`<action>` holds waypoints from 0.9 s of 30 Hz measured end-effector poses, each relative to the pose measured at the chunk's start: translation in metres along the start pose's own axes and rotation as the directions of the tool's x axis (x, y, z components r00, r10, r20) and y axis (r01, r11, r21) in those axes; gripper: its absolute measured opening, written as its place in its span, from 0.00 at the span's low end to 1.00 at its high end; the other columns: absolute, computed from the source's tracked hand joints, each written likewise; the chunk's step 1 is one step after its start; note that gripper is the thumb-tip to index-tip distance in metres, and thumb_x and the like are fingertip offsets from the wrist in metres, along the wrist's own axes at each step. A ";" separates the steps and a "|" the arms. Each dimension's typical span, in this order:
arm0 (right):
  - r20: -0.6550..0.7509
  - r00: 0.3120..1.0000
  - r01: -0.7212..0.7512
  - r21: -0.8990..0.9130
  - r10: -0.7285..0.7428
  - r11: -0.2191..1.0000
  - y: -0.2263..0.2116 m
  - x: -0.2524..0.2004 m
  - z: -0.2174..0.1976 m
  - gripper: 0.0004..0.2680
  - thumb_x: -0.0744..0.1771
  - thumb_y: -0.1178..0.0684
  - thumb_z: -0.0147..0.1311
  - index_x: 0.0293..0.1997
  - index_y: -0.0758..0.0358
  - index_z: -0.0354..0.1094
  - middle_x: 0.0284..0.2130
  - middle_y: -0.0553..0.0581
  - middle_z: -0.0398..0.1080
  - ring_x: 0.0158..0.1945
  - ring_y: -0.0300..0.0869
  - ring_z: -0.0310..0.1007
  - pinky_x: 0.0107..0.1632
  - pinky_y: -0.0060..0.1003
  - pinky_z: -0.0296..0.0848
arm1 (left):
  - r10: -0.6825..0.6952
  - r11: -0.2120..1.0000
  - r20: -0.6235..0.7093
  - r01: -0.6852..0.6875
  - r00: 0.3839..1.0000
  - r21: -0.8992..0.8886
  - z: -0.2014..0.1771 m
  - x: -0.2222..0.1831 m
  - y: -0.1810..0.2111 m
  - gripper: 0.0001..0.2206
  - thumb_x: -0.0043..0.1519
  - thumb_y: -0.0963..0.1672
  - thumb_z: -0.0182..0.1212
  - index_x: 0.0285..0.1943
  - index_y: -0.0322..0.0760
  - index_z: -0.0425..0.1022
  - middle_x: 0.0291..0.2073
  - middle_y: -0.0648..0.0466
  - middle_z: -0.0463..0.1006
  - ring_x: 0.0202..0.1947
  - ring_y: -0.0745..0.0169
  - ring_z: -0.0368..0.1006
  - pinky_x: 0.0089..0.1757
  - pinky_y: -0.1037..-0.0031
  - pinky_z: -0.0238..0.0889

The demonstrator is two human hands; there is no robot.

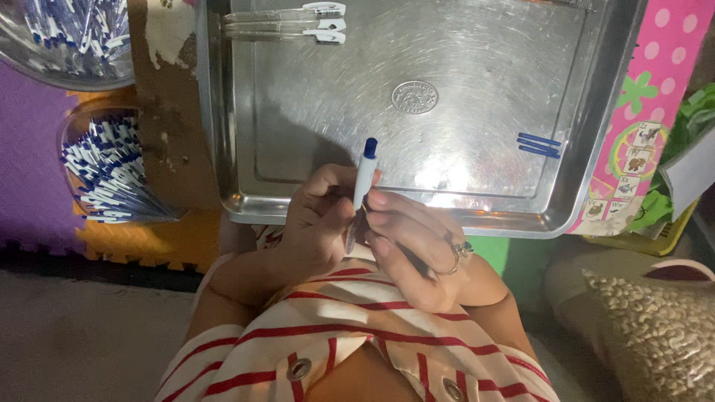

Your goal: The person assembles ballpoint pens by inserting ink cartridges into pen barrels and attaching pen clips.

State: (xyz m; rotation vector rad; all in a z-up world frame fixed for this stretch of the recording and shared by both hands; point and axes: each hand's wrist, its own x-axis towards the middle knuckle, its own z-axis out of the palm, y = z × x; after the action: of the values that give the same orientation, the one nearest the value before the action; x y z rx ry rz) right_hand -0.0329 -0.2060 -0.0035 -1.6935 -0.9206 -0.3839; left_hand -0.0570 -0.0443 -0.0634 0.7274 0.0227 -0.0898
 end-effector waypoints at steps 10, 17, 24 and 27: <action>0.013 0.985 0.171 -0.079 -0.170 0.982 0.007 0.000 0.000 0.11 0.64 0.71 0.56 0.52 0.77 0.71 0.51 0.72 0.71 0.52 0.70 0.79 0.47 0.66 0.82 | 0.014 1.000 0.012 -0.014 1.000 -0.003 0.005 0.000 0.003 0.16 0.68 0.45 0.64 0.56 0.23 0.74 0.35 0.45 0.80 0.35 0.67 0.78 0.37 0.79 0.71; -0.024 0.999 0.033 -0.013 -0.034 0.999 -0.002 0.000 0.003 0.11 0.66 0.68 0.56 0.54 0.78 0.70 0.52 0.71 0.72 0.56 0.67 0.79 0.50 0.66 0.83 | 0.027 0.999 0.014 -0.027 1.000 -0.027 0.002 0.001 0.001 0.17 0.69 0.44 0.63 0.56 0.20 0.72 0.36 0.43 0.80 0.34 0.67 0.78 0.34 0.82 0.71; -0.012 0.983 0.181 -0.117 -0.183 0.977 0.008 0.002 0.006 0.11 0.66 0.70 0.55 0.54 0.76 0.71 0.52 0.71 0.69 0.53 0.69 0.79 0.48 0.66 0.83 | 0.052 0.999 0.005 -0.052 0.999 -0.011 0.005 0.001 0.000 0.17 0.69 0.45 0.64 0.56 0.22 0.73 0.35 0.44 0.81 0.32 0.69 0.78 0.32 0.83 0.71; -0.012 0.984 0.174 -0.113 -0.176 0.978 0.012 -0.002 0.007 0.10 0.67 0.69 0.54 0.54 0.76 0.71 0.52 0.70 0.69 0.55 0.70 0.78 0.48 0.66 0.82 | 0.059 0.998 0.011 -0.059 0.998 0.003 0.002 0.004 -0.004 0.17 0.70 0.46 0.63 0.56 0.22 0.72 0.36 0.43 0.81 0.31 0.68 0.78 0.31 0.82 0.72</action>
State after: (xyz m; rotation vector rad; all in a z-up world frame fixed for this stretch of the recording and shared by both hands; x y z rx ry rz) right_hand -0.0269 -0.2011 -0.0149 -1.7103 -1.0526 -0.5803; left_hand -0.0538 -0.0490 -0.0646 0.7298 -0.0097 -0.0376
